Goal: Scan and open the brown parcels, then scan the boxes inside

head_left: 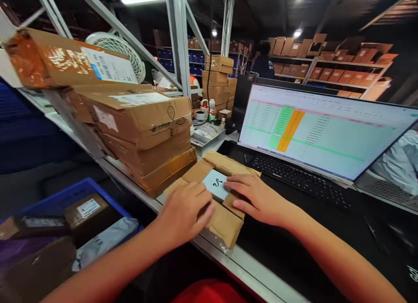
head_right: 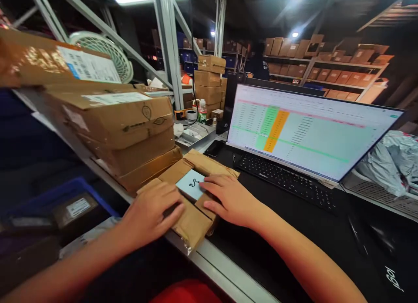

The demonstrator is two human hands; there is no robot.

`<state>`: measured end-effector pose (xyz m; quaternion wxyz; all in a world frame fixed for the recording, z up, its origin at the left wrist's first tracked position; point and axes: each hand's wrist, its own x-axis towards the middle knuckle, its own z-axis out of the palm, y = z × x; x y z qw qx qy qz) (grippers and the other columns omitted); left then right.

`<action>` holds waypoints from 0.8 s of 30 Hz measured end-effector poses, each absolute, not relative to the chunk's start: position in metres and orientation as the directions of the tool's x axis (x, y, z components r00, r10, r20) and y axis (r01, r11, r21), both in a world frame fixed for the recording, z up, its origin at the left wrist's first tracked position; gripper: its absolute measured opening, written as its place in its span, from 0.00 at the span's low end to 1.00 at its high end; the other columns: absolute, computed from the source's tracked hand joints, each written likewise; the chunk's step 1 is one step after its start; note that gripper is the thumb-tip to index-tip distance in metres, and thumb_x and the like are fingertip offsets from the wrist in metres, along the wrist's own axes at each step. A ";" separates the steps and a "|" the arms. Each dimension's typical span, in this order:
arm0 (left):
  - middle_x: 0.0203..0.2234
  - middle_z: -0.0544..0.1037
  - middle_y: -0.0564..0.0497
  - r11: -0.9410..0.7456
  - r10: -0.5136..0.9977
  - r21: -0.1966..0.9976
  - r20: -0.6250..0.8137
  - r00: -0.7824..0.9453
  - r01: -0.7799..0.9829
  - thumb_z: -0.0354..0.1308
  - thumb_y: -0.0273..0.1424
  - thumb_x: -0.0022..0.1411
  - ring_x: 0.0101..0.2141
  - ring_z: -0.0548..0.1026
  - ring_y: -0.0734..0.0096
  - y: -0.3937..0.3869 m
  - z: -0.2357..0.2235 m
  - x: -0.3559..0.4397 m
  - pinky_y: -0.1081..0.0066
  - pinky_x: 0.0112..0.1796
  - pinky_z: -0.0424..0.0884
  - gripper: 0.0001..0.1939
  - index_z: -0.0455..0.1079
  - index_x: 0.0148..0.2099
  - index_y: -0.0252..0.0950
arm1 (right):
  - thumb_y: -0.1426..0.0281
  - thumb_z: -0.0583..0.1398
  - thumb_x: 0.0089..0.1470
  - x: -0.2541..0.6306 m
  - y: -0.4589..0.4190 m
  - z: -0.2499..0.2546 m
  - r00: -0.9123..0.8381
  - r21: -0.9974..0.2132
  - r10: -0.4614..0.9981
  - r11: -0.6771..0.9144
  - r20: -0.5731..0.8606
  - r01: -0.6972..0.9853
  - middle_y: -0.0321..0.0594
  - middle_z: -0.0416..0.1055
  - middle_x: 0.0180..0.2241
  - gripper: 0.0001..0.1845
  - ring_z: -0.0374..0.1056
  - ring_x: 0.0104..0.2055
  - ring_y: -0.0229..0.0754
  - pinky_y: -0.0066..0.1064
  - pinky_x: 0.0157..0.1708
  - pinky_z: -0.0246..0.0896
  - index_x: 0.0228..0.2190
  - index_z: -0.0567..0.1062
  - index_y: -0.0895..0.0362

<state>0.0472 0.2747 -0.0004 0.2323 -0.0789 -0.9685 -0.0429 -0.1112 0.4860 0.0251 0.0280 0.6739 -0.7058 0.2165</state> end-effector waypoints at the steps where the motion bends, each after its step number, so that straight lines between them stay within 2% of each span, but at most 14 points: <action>1: 0.38 0.78 0.46 0.982 0.155 0.040 0.387 -0.909 0.185 0.49 0.37 0.72 0.41 0.75 0.58 0.276 0.015 0.045 0.56 0.44 0.74 0.13 0.73 0.44 0.39 | 0.59 0.54 0.70 -0.111 0.476 0.026 -0.074 -0.255 -0.941 -0.012 0.329 -0.967 0.51 0.68 0.58 0.21 0.63 0.60 0.51 0.48 0.62 0.57 0.56 0.72 0.57; 3: 0.41 0.78 0.47 0.972 0.222 0.012 0.299 -0.928 0.236 0.51 0.41 0.71 0.45 0.75 0.58 0.273 0.033 0.042 0.51 0.54 0.70 0.15 0.71 0.52 0.40 | 0.58 0.54 0.69 -0.118 0.472 0.027 -0.095 -0.268 -0.918 -0.012 0.384 -0.963 0.49 0.72 0.48 0.18 0.66 0.52 0.49 0.46 0.54 0.61 0.46 0.75 0.58; 6: 0.44 0.78 0.45 0.956 0.292 -0.087 0.298 -0.909 0.278 0.56 0.46 0.68 0.50 0.74 0.56 0.252 0.036 0.038 0.46 0.67 0.51 0.17 0.73 0.46 0.38 | 0.60 0.49 0.71 -0.133 0.494 0.031 -0.180 -0.334 -0.824 -0.012 0.538 -0.942 0.40 0.68 0.31 0.21 0.63 0.37 0.42 0.40 0.44 0.60 0.29 0.69 0.56; 8: 0.55 0.74 0.40 0.963 0.271 -0.102 0.357 -0.894 0.251 0.59 0.50 0.64 0.60 0.68 0.50 0.230 0.029 0.036 0.44 0.69 0.42 0.22 0.74 0.47 0.37 | 0.62 0.50 0.72 -0.135 0.513 0.031 -0.184 -0.351 -0.826 -0.018 0.532 -0.936 0.35 0.61 0.24 0.24 0.59 0.31 0.39 0.39 0.43 0.57 0.23 0.64 0.56; 9: 0.63 0.68 0.38 0.975 0.219 -0.061 0.394 -0.893 0.212 0.61 0.52 0.62 0.65 0.63 0.47 0.219 0.024 0.034 0.43 0.69 0.43 0.27 0.73 0.52 0.37 | 0.62 0.52 0.71 -0.133 0.521 0.028 -0.176 -0.363 -0.863 -0.010 0.474 -0.932 0.33 0.61 0.22 0.24 0.58 0.29 0.38 0.38 0.43 0.57 0.22 0.64 0.56; 11: 0.71 0.52 0.36 0.988 0.057 0.107 0.425 -0.903 0.113 0.64 0.56 0.56 0.70 0.52 0.41 0.200 0.010 0.028 0.41 0.67 0.49 0.42 0.63 0.65 0.38 | 0.62 0.60 0.67 -0.127 0.530 0.017 -0.184 -0.402 -0.929 0.042 0.321 -0.914 0.33 0.66 0.24 0.20 0.62 0.31 0.38 0.35 0.40 0.57 0.23 0.68 0.56; 12: 0.72 0.48 0.35 0.975 -0.024 0.209 0.411 -0.911 0.069 0.66 0.57 0.53 0.70 0.51 0.39 0.193 0.002 0.024 0.41 0.65 0.54 0.49 0.57 0.69 0.38 | 0.62 0.63 0.64 -0.124 0.531 0.011 -0.201 -0.415 -0.944 0.078 0.261 -0.906 0.33 0.69 0.26 0.17 0.64 0.33 0.39 0.34 0.39 0.57 0.25 0.71 0.55; 14: 0.70 0.53 0.33 0.912 -0.160 0.409 0.368 -0.916 0.005 0.66 0.58 0.50 0.68 0.55 0.37 0.189 -0.014 0.017 0.42 0.62 0.60 0.55 0.52 0.71 0.37 | 0.63 0.67 0.60 -0.119 0.528 0.002 -0.241 -0.415 -0.949 0.140 0.204 -0.899 0.34 0.73 0.30 0.14 0.66 0.36 0.39 0.33 0.39 0.57 0.27 0.73 0.55; 17: 0.63 0.67 0.36 0.782 -0.298 0.623 0.363 -0.883 -0.007 0.65 0.61 0.48 0.62 0.66 0.42 0.197 -0.037 0.010 0.45 0.60 0.64 0.54 0.55 0.69 0.37 | 0.69 0.72 0.53 -0.117 0.519 0.008 -0.257 -0.381 -0.956 0.186 0.144 -0.906 0.32 0.74 0.28 0.13 0.68 0.34 0.38 0.35 0.44 0.57 0.24 0.74 0.56; 18: 0.61 0.69 0.37 0.746 -0.349 0.666 0.389 -0.853 -0.001 0.64 0.62 0.47 0.60 0.68 0.42 0.201 -0.043 0.009 0.45 0.60 0.64 0.54 0.56 0.68 0.37 | 0.70 0.73 0.51 -0.116 0.515 0.016 -0.259 -0.391 -0.959 0.197 0.113 -0.899 0.31 0.73 0.26 0.13 0.68 0.32 0.38 0.35 0.43 0.58 0.23 0.74 0.56; 20: 0.61 0.69 0.36 0.709 -0.416 0.704 0.461 -0.783 0.038 0.63 0.64 0.46 0.60 0.68 0.42 0.208 -0.056 0.011 0.44 0.60 0.64 0.55 0.57 0.66 0.36 | 0.69 0.69 0.56 -0.114 0.507 0.033 -0.305 -0.428 -0.946 0.230 0.114 -0.874 0.32 0.73 0.26 0.11 0.68 0.30 0.37 0.32 0.39 0.60 0.24 0.76 0.56; 22: 0.63 0.66 0.33 0.706 -0.443 0.701 0.546 -0.711 0.098 0.60 0.67 0.48 0.62 0.66 0.42 0.210 -0.072 0.015 0.44 0.63 0.60 0.57 0.54 0.68 0.34 | 0.67 0.64 0.61 -0.106 0.495 0.048 -0.375 -0.409 -0.909 0.277 0.183 -0.869 0.37 0.76 0.34 0.05 0.70 0.34 0.39 0.31 0.37 0.63 0.35 0.79 0.56; 24: 0.67 0.57 0.32 0.679 -0.480 0.716 0.600 -0.640 0.163 0.49 0.71 0.53 0.66 0.61 0.44 0.204 -0.089 0.017 0.45 0.65 0.57 0.58 0.47 0.71 0.34 | 0.64 0.65 0.59 -0.093 0.481 0.057 -0.420 -0.249 -0.879 0.364 0.225 -0.897 0.47 0.76 0.43 0.17 0.72 0.42 0.46 0.35 0.42 0.66 0.48 0.76 0.59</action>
